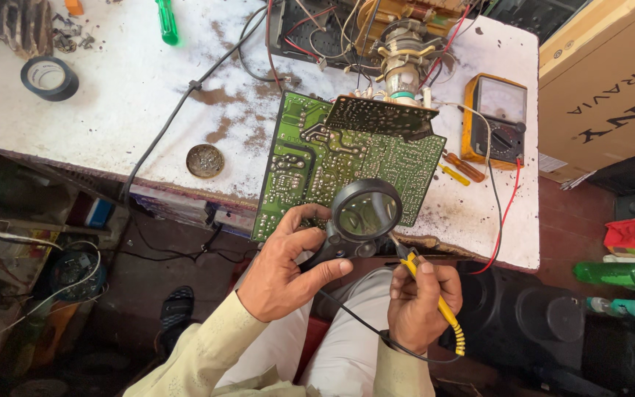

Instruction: The person holds a green circuit board on their lap and solders its underside with a yellow soldering iron, touching the tip to component joints. They reach under the workbench for supplies, then use a handheld magnifying glass in one hand while continuing to solder and probe joints on the board.

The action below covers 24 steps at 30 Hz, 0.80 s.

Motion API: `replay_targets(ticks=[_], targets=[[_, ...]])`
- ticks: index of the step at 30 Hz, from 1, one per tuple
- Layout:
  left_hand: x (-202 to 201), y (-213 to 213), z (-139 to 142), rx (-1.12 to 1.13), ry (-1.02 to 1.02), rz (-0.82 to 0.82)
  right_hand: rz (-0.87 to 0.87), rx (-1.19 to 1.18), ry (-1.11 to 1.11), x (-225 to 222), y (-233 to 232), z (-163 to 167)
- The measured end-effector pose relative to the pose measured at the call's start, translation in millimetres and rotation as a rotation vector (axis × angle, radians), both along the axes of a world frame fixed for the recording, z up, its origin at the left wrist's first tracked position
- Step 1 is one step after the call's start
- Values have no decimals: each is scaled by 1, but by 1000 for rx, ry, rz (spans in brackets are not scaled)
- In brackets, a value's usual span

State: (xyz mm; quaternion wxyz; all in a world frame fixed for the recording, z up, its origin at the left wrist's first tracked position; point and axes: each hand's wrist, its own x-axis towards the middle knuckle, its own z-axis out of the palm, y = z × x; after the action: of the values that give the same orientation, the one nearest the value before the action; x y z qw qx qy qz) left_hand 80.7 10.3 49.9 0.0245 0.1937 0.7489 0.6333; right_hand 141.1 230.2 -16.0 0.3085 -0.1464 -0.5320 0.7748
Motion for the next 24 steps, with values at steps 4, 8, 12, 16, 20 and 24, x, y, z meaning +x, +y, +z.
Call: replay_targets(ticks=[4,8,12,16,20,24], targets=[[0,-2,-1,5,13,3,-3,-4,9,0,-1,1],[0,-1,-2,-2,-3,3,5,-6,14,-1,-3,2],[0,-4,-2,-1,20,0,16,-5,4,0,-5,2],[0,-4,-2,-8,9,1,21,-2,-2,0,-5,4],[0,-4,-1,-10,3,3,22,48,31,0,-6,7],[0,-4,0,-12,14,3,-11,152,-1,4,-10,13]])
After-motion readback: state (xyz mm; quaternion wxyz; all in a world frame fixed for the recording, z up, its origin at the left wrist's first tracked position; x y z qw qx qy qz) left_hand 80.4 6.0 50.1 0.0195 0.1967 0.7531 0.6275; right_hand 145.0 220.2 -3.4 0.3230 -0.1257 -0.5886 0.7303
